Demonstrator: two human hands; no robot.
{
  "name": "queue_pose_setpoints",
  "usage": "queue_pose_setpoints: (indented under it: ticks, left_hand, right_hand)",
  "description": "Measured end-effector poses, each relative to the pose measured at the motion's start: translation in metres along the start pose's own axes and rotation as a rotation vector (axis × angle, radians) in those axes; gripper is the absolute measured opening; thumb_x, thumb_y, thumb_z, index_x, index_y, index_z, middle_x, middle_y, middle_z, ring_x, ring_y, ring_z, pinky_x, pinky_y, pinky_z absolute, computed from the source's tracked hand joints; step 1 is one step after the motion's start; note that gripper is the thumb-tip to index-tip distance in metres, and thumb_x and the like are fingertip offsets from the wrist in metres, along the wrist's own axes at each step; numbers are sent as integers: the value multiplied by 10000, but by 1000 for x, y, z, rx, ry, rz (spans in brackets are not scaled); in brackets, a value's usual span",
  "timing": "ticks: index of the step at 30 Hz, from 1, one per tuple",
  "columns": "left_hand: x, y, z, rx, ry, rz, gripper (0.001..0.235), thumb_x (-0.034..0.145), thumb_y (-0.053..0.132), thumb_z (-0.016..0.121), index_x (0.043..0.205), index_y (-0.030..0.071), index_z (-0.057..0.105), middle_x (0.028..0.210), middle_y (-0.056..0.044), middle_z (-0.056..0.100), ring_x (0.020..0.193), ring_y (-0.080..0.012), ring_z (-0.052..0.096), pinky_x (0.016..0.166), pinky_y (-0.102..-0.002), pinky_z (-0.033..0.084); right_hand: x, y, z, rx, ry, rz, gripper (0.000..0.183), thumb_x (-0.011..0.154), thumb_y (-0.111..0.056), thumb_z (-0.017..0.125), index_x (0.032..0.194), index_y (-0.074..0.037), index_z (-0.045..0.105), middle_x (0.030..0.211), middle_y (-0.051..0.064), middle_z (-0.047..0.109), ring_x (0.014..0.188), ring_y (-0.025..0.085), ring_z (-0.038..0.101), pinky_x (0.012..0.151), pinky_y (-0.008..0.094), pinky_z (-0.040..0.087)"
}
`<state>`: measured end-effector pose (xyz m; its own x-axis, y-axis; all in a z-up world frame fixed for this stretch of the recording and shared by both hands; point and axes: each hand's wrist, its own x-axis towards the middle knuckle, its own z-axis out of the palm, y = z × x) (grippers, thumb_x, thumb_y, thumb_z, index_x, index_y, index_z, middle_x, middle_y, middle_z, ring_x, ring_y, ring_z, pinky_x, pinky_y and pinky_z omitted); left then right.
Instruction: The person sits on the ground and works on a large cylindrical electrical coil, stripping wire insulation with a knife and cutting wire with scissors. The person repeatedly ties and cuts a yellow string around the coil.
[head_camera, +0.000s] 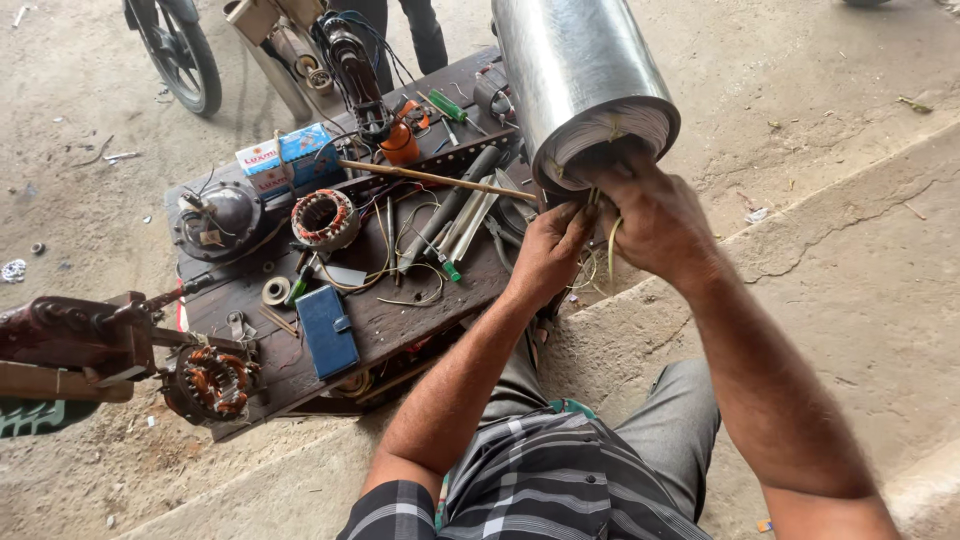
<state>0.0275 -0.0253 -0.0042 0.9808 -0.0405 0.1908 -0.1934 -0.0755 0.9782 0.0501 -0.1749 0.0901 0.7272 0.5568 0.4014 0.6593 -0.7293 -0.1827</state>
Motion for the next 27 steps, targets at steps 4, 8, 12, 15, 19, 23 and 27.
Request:
queue_pose_setpoints:
  ticks: [4,8,12,15,19,23,27]
  left_hand:
    - [4,-7,-1,-81,-25,90,366,1087,313,511,1142,0,692,843,-53,699,784,-100,620,707,-299,527]
    - [2,-13,-4,-20,-17,51,365,1111,302,519,1053,-19,683,800,-68,640,745,-134,581,673,-310,502]
    - [0,-5,-4,-132,-39,68,352,1099,315,519,1055,13,693,823,-40,649,775,-114,589,694,-293,510]
    - [-9,-3,-5,-109,-30,99,359,1083,325,506,1059,23,698,848,-18,690,792,-99,638,712,-289,536]
    - [-15,1,-7,-140,-2,51,357,1086,338,547,1042,16,694,817,-25,648,765,-108,597,676,-305,513]
    - [-15,3,0,-86,-4,44,351,1087,342,539,1055,29,695,782,-23,596,718,-117,536,634,-296,461]
    - [-19,1,0,-44,17,64,360,1103,338,524,1030,26,688,796,-33,606,754,-127,564,668,-292,480]
  right_hand:
    - [-1,-4,4,-87,46,-12,471,917,-72,707,1340,-280,690,1403,158,540,982,323,736,798,370,652]
    - [-2,-8,5,-190,96,-30,437,944,-60,718,1319,-285,720,1399,132,539,1040,331,742,805,405,646]
    - [-10,-14,4,49,108,-64,584,949,50,617,1430,-281,631,1477,187,492,1101,332,690,852,393,640]
    - [-38,-20,4,105,223,-167,577,935,-41,648,1452,-280,558,1527,123,484,1298,331,627,1010,469,565]
    - [-81,-10,-26,-405,-40,-96,609,815,-109,695,1405,-253,640,1525,92,473,1294,322,592,1057,588,473]
    - [-87,9,-52,330,16,-16,445,937,-206,709,1360,-83,644,1487,223,590,1405,369,552,1160,485,467]
    - [-48,3,-6,555,166,204,244,988,-238,731,1160,-64,724,1136,158,750,1048,242,727,898,366,610]
